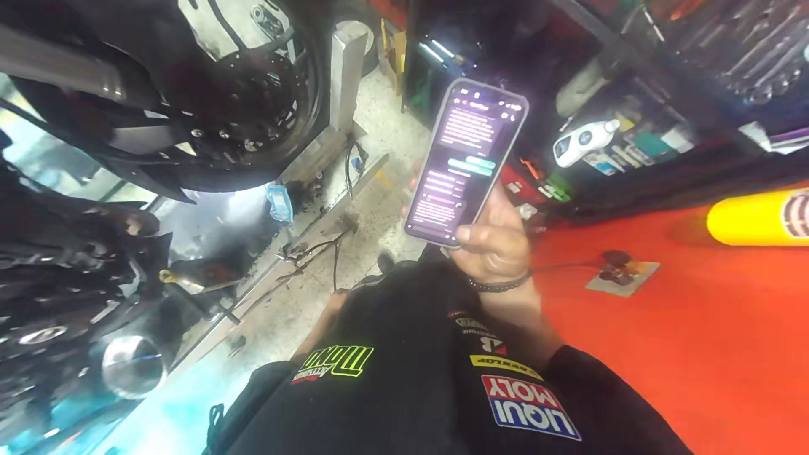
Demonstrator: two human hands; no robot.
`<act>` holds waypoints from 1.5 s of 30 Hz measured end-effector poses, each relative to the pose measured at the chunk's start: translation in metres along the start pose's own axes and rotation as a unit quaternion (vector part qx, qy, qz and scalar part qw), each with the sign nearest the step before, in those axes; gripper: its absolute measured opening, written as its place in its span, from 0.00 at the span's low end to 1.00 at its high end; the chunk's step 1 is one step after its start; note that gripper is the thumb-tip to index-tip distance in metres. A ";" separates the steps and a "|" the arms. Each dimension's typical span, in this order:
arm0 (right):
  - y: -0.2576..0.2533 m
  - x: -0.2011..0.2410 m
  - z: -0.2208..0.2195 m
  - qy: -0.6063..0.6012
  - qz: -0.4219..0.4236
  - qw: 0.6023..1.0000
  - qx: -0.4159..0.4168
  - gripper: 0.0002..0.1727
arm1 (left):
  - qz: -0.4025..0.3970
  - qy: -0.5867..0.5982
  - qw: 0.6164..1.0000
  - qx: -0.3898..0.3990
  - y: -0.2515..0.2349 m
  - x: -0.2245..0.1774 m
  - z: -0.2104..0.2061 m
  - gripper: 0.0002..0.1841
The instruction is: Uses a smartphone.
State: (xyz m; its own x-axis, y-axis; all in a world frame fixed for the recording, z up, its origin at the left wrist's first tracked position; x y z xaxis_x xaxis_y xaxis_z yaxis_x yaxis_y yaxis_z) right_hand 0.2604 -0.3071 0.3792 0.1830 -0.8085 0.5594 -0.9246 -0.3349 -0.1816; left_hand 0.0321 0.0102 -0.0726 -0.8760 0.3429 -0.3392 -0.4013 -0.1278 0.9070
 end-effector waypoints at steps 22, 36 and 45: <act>0.006 0.015 0.013 0.007 0.023 0.999 -0.032 0.45 | 0.009 -0.068 0.997 0.019 -0.002 -0.022 0.011 0.27; 0.003 0.018 0.015 0.006 0.028 0.999 -0.032 0.42 | 0.006 -0.105 0.994 0.034 -0.014 -0.031 0.014 0.25; 0.000 0.015 0.014 0.007 0.018 0.999 -0.027 0.42 | -0.006 -0.088 0.995 0.056 -0.009 -0.032 0.012 0.25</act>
Point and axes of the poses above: each hand's wrist, its own y-axis away from the middle knuckle, its own z-axis out of the back of the hand, x = y × z, the point moved 8 cm from there along -y, towards the middle knuckle
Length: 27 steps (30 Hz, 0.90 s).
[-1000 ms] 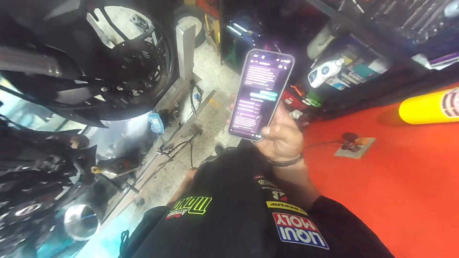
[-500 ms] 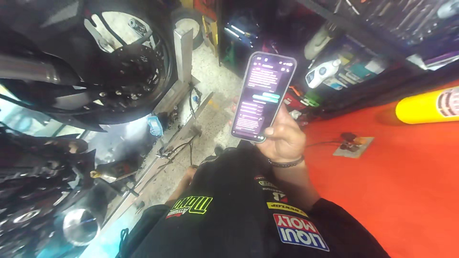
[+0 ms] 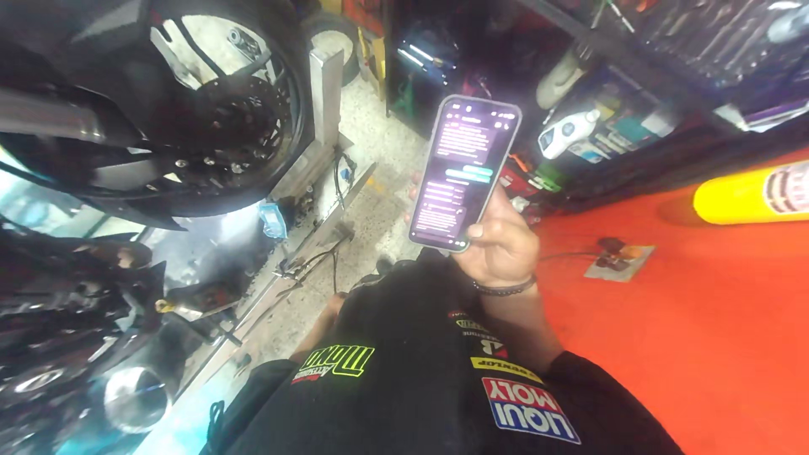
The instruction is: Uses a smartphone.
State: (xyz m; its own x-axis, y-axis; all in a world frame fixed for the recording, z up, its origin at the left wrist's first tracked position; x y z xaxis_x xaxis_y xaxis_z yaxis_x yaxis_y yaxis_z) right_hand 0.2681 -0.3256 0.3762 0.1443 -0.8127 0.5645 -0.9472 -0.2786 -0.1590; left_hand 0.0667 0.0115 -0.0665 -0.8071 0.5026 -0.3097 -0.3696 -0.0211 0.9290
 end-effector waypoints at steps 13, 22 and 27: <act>-0.002 -0.003 0.000 0.011 -0.010 1.000 -0.005 0.43 | 0.005 0.004 1.000 -0.027 -0.008 0.006 0.006 0.26; -0.002 -0.003 0.000 0.010 -0.013 1.000 -0.005 0.42 | -0.003 -0.001 1.000 -0.008 -0.014 0.007 0.002 0.27; -0.002 -0.004 0.000 0.007 -0.017 1.000 -0.003 0.42 | -0.003 -0.014 1.000 -0.003 -0.016 0.010 0.000 0.25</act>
Point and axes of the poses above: each hand's wrist, its own y-axis away from the middle knuckle, its own z-axis out of the back of the hand, x = y × z, the point moved 8 cm from there along -y, towards the middle knuckle
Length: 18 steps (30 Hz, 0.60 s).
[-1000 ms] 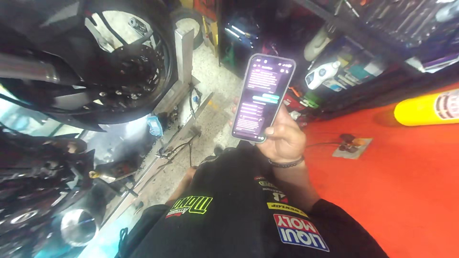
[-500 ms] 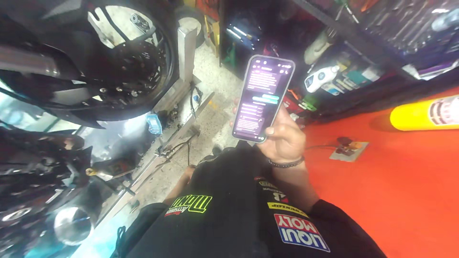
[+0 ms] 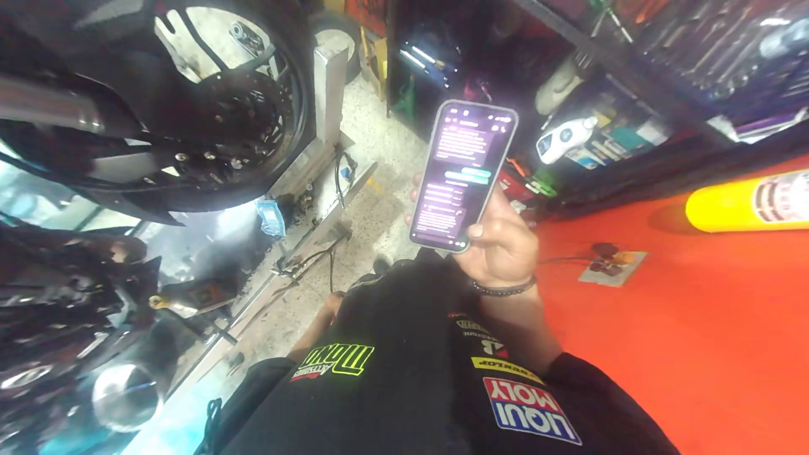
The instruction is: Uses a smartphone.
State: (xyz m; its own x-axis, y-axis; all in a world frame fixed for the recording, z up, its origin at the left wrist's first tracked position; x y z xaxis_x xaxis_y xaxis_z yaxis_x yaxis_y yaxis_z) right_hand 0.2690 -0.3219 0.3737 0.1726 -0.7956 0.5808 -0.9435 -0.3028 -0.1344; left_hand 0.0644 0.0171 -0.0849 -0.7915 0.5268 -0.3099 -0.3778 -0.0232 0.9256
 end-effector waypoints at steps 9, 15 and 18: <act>0.002 0.000 0.001 -0.005 -0.001 1.000 -0.008 0.42 | 0.008 -0.003 1.000 -0.002 0.020 -0.010 0.000 0.24; 0.004 -0.002 0.004 -0.009 -0.004 1.000 -0.007 0.43 | 0.007 0.000 1.000 -0.012 0.007 0.003 -0.002 0.26; 0.004 -0.002 0.005 -0.012 -0.004 1.000 -0.006 0.43 | -0.002 0.009 1.000 -0.010 0.007 0.003 -0.002 0.26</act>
Point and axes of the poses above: each hand's wrist, its own y-axis away from the middle knuckle, its own z-axis out of the back of the hand, x = y × z, the point moved 8 cm from there along -y, towards the middle knuckle
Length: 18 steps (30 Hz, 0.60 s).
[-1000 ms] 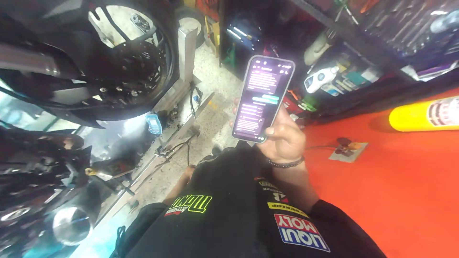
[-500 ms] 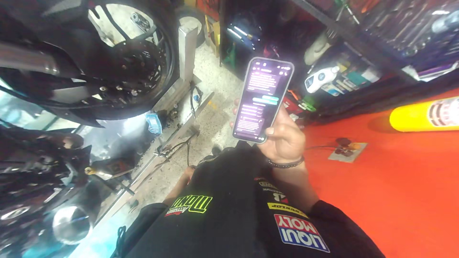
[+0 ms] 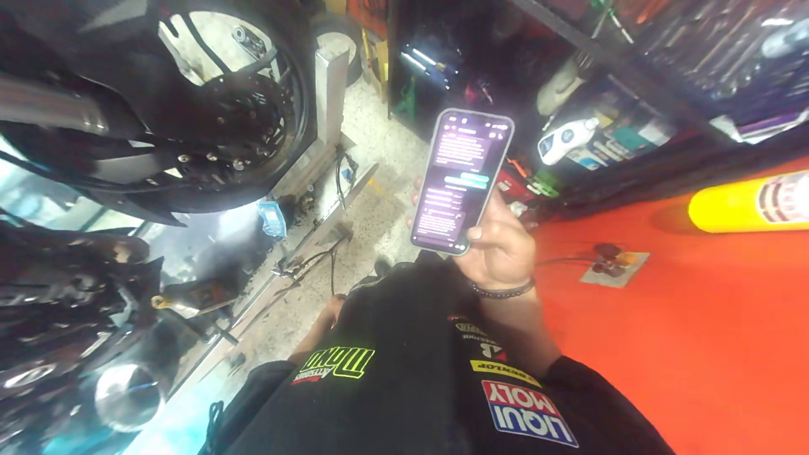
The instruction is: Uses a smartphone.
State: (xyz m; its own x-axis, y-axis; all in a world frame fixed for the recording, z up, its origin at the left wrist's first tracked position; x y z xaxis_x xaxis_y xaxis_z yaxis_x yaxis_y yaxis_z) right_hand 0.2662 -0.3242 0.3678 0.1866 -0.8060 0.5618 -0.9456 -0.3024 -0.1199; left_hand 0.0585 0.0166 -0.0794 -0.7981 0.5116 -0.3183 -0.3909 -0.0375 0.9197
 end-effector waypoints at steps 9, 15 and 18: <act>0.000 -0.001 0.001 0.005 0.000 1.000 0.000 0.42 | 0.005 0.026 1.000 -0.001 -0.001 0.002 -0.001 0.25; 0.000 -0.002 0.002 -0.002 0.001 1.000 -0.001 0.42 | 0.004 0.029 1.000 -0.003 0.006 -0.005 0.002 0.25; 0.000 -0.001 0.002 0.000 0.000 1.000 -0.001 0.42 | 0.004 0.028 1.000 -0.005 -0.002 0.000 0.002 0.25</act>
State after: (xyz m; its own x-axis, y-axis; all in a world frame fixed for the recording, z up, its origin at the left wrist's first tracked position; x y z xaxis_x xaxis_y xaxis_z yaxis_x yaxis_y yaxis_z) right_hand 0.2669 -0.3240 0.3656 0.1862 -0.8064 0.5612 -0.9462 -0.3011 -0.1187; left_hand 0.0602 0.0180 -0.0804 -0.8254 0.4626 -0.3237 -0.3891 -0.0506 0.9198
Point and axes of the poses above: each hand's wrist, its own y-axis away from the middle knuckle, its own z-axis out of the back of the hand, x = y × z, the point moved 8 cm from there along -y, towards the middle knuckle
